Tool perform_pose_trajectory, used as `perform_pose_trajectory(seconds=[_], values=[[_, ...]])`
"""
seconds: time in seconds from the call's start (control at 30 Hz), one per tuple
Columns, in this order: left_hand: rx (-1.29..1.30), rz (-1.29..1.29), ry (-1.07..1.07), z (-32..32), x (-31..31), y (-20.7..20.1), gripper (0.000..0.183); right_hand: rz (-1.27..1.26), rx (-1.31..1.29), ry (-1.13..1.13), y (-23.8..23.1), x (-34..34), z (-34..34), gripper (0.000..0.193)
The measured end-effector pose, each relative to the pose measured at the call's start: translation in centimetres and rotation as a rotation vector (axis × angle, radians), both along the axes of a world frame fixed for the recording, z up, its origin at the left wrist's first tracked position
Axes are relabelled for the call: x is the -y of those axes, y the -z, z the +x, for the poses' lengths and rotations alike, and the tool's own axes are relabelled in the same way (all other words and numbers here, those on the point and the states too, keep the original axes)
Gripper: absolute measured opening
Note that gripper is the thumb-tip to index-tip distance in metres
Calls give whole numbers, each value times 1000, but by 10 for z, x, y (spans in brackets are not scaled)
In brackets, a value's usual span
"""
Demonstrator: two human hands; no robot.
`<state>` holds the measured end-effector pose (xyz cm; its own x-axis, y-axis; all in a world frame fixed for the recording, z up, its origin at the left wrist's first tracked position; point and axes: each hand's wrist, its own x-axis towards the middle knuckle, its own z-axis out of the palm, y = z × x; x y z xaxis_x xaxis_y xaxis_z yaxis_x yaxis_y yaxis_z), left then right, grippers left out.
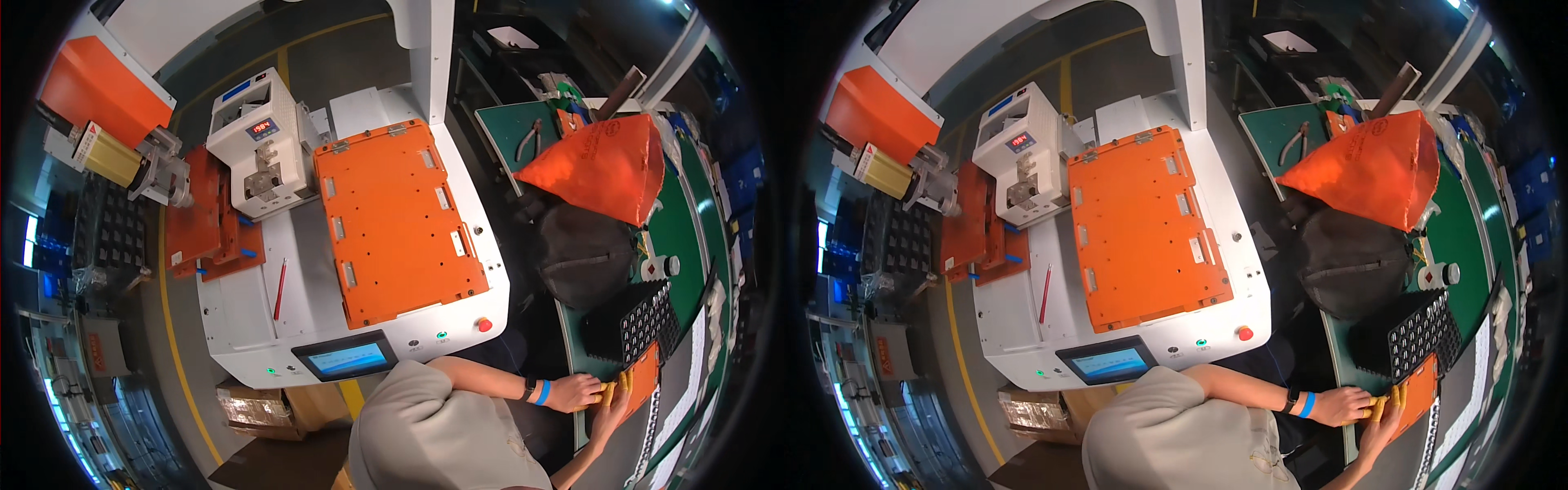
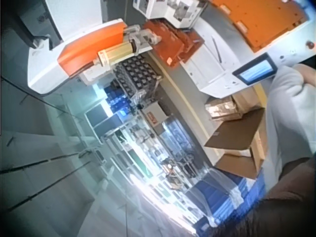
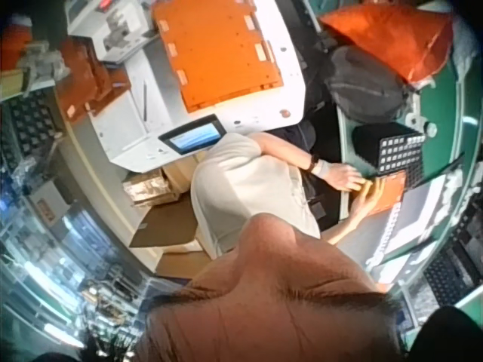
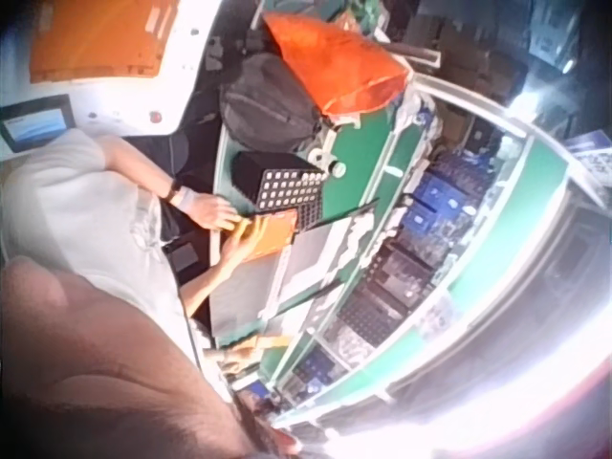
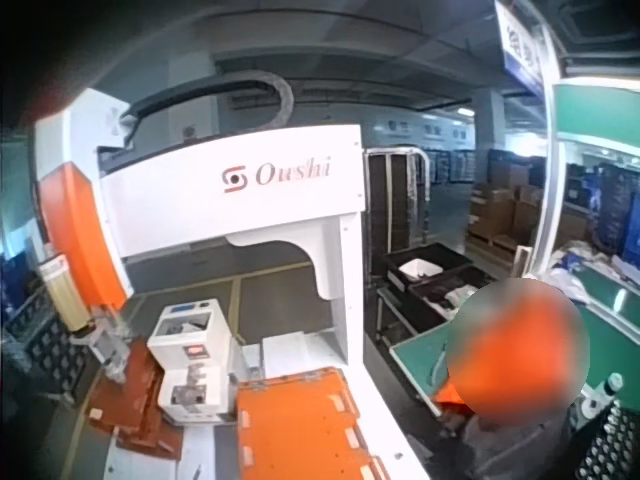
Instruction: The person assembles small white components onto an orange panel, then places the panel into a press machine. They repeat this process with multiple panels, handling them one at a time and using the machine to secure the components.
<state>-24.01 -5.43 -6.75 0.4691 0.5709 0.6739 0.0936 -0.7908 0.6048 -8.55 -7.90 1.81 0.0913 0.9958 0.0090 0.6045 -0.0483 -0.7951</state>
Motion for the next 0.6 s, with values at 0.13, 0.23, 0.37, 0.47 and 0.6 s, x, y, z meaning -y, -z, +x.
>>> perform_pose_trajectory(seconds=[0.13, 0.23, 0.37, 0.47, 0.6], values=[[27, 24, 12, 4, 0, 3, 20, -61, 252, 3, -20, 5, -13, 40], [26, 16, 11, 4, -2, 7, 21, -87, 127, -33, -15, 0, -3, 44], [14, 38, 0, 2, -3, 3, 24, -95, 56, -59, -3, -7, 20, 47], [2, 36, 14, 2, -1, 4, 27, -127, -39, -29, -7, -10, 14, 46], [-28, 42, 5, 7, -1, 8, 30, -113, 68, -64, 12, -20, 31, 44]])
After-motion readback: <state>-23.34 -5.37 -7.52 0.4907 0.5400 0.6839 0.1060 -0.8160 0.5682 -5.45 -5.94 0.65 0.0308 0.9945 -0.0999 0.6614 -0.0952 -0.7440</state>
